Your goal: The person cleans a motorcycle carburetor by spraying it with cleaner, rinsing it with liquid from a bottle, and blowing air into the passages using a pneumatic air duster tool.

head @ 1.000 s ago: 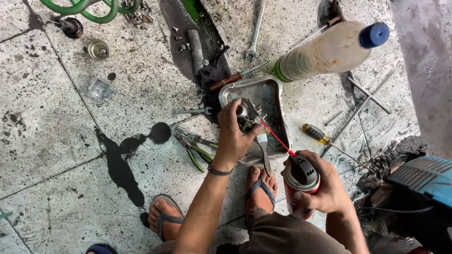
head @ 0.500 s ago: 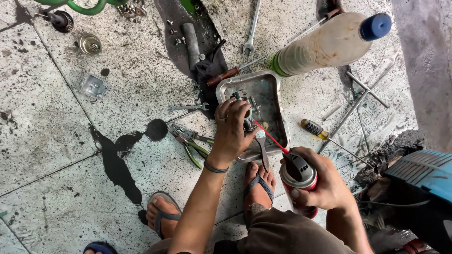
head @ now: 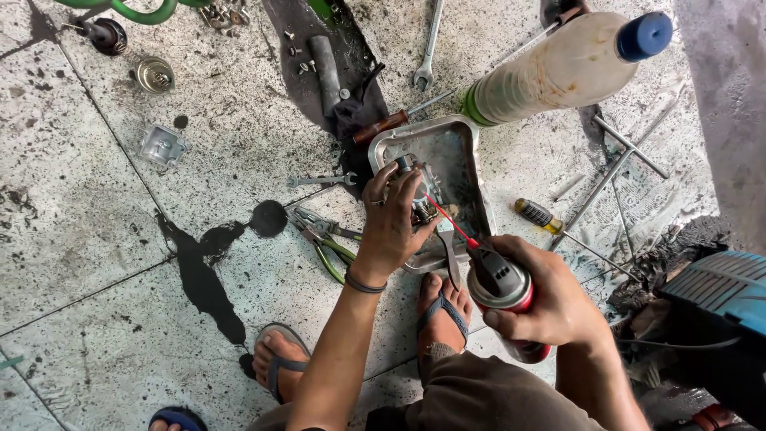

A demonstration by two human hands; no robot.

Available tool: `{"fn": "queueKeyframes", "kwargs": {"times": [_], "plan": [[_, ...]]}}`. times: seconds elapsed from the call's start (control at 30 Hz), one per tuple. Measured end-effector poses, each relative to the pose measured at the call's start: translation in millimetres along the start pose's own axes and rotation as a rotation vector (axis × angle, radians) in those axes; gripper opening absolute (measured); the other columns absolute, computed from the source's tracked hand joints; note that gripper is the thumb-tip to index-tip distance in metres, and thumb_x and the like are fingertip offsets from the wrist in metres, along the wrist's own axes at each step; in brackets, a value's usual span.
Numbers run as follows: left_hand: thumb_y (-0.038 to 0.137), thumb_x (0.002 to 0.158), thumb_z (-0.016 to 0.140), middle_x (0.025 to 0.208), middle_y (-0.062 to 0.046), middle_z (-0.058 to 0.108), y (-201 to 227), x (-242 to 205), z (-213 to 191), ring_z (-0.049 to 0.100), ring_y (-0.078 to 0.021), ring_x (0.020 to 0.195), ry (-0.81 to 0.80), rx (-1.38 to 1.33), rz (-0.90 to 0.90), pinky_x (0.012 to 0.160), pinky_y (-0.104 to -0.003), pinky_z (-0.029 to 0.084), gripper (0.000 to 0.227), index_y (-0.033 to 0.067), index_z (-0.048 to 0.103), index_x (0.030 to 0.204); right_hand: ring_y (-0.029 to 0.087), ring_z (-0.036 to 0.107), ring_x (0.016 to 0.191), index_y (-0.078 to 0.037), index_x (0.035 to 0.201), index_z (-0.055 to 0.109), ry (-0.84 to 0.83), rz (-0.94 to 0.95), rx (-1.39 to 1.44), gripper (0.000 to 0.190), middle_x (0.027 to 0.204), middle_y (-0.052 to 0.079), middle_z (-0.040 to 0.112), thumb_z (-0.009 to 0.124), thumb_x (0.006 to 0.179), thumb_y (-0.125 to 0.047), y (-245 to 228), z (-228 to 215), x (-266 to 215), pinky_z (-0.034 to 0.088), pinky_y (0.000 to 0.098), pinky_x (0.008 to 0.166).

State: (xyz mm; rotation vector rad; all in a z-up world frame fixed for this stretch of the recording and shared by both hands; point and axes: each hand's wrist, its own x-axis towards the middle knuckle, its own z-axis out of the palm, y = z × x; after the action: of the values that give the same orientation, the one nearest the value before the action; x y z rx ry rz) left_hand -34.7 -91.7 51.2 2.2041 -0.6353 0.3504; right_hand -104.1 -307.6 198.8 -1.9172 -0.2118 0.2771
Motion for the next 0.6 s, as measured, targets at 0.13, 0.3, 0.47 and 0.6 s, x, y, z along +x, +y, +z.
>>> {"fn": "queueKeyframes", "kwargs": {"times": [0.13,0.3,0.47,0.6], "plan": [[0.031,0.077,0.091,0.137,-0.015,0.061,0.4,-0.2,-4.1,0.04,-0.0382,0.143,-0.004,-0.015,-0.003,0.113,-0.058,0.031,0.098,0.0118,0.034,0.154,0.034,0.077,0.074,0.002,0.122,0.066,-0.029,0.014,-0.048,0.08,0.085,0.019,0.073,0.092,0.06,-0.041,-5.0,1.8,11.1,0.06,0.0471,0.06],[0.03,0.077,0.091,0.138,-0.015,0.062,-5.1,-1.9,-4.7,0.041,-0.0382,0.143,0.011,-0.009,0.053,0.113,-0.058,0.033,0.092,0.0098,0.038,0.151,0.033,0.076,0.074,0.002,0.121,0.066,-0.035,0.03,-0.041,0.078,0.086,0.02,0.073,0.092,0.061,-0.04,-5.1,1.9,16.7,0.06,0.0468,0.061],[0.028,0.076,0.091,0.14,-0.014,0.061,-6.9,-3.0,-1.8,0.042,-0.0384,0.143,0.04,-0.033,0.07,0.113,-0.059,0.036,0.091,0.0099,0.041,0.15,0.034,0.076,0.077,0.002,0.123,0.065,-0.029,0.026,-0.062,0.08,0.088,0.02,0.071,0.093,0.061,-0.04,-5.3,4.4,17.3,0.06,0.048,0.059],[0.029,0.077,0.091,0.142,-0.014,0.061,-8.3,-3.2,0.4,0.044,-0.0388,0.142,0.071,-0.038,0.103,0.115,-0.059,0.037,0.087,0.0086,0.043,0.147,0.032,0.077,0.078,0.0,0.123,0.065,-0.052,0.029,-0.031,0.079,0.089,0.019,0.072,0.093,0.061,-0.042,-3.7,3.4,18.3,0.061,0.048,0.06]]}}
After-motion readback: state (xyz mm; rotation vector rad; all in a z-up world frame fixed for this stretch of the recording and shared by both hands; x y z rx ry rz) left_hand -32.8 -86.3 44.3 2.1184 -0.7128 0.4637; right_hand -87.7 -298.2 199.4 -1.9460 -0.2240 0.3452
